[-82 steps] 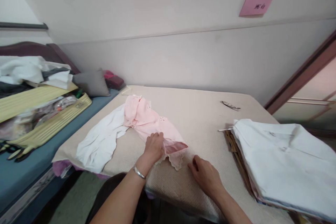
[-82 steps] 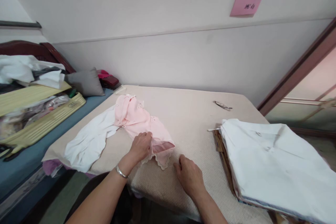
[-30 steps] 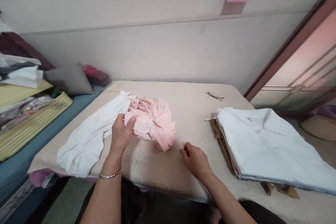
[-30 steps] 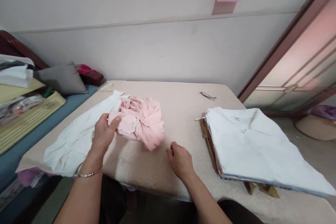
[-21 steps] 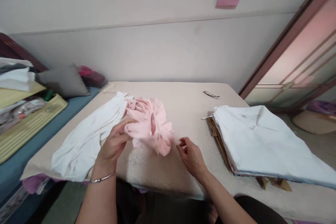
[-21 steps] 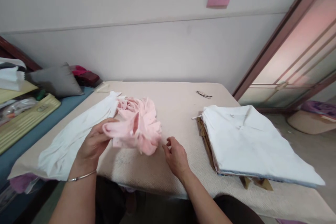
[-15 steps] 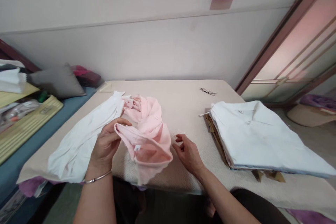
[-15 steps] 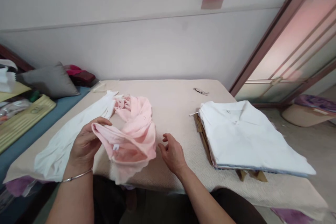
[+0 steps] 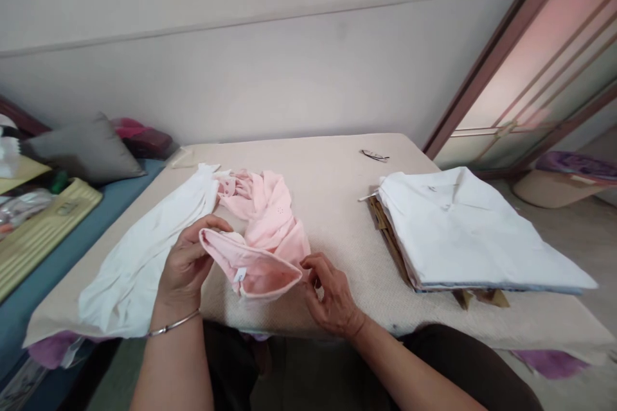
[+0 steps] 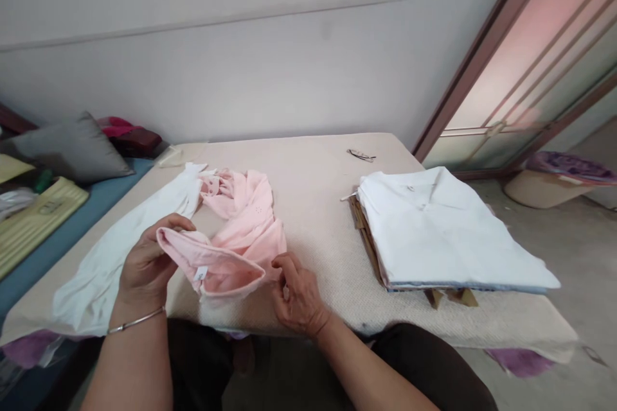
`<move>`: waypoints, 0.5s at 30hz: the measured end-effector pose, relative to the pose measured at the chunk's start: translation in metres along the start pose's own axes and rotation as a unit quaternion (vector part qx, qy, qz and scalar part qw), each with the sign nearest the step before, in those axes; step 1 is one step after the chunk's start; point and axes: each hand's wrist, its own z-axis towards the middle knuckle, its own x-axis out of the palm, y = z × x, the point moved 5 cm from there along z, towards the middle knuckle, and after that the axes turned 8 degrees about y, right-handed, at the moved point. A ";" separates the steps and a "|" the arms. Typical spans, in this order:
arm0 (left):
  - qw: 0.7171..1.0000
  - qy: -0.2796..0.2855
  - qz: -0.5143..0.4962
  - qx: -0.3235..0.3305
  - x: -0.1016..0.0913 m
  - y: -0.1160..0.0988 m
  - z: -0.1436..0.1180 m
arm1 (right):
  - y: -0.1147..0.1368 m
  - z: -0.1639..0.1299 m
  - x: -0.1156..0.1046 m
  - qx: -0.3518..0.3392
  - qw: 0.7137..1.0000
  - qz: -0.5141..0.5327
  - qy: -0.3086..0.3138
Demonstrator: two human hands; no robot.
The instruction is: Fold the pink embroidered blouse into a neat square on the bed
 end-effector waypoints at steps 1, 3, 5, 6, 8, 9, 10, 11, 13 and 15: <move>1.000 -0.004 -0.002 0.000 -0.001 0.000 0.000 | 0.003 -0.001 0.002 -0.001 1.000 -0.008 0.015; 1.000 -0.007 -0.006 -0.001 0.000 0.000 0.001 | 0.005 -0.001 0.005 0.004 0.999 -0.037 0.039; 1.000 -0.008 -0.005 -0.002 0.000 0.000 0.002 | 0.004 0.001 0.008 0.012 0.997 -0.068 0.044; 1.000 -0.009 -0.001 -0.004 0.000 0.001 0.003 | 0.002 0.003 0.009 0.017 0.996 -0.075 0.041; 1.000 -0.008 0.018 -0.007 -0.001 0.002 0.007 | -0.005 0.007 0.006 0.030 0.997 -0.063 0.024; 0.999 -0.007 0.034 -0.006 -0.002 0.003 0.009 | -0.011 0.009 0.004 0.045 0.998 -0.044 0.016; 0.998 -0.004 0.056 -0.004 -0.003 0.005 0.011 | -0.018 0.010 0.000 0.068 0.998 -0.016 0.009; 0.997 -0.001 0.082 -0.003 -0.005 0.007 0.012 | -0.026 0.011 -0.006 0.098 0.995 0.016 -0.001; 0.990 -0.001 0.141 -0.014 -0.007 0.013 0.012 | -0.040 0.011 -0.022 0.160 0.983 0.078 -0.036; 0.977 0.007 0.209 -0.044 -0.006 0.016 0.007 | -0.044 0.010 -0.045 0.191 0.973 0.104 -0.079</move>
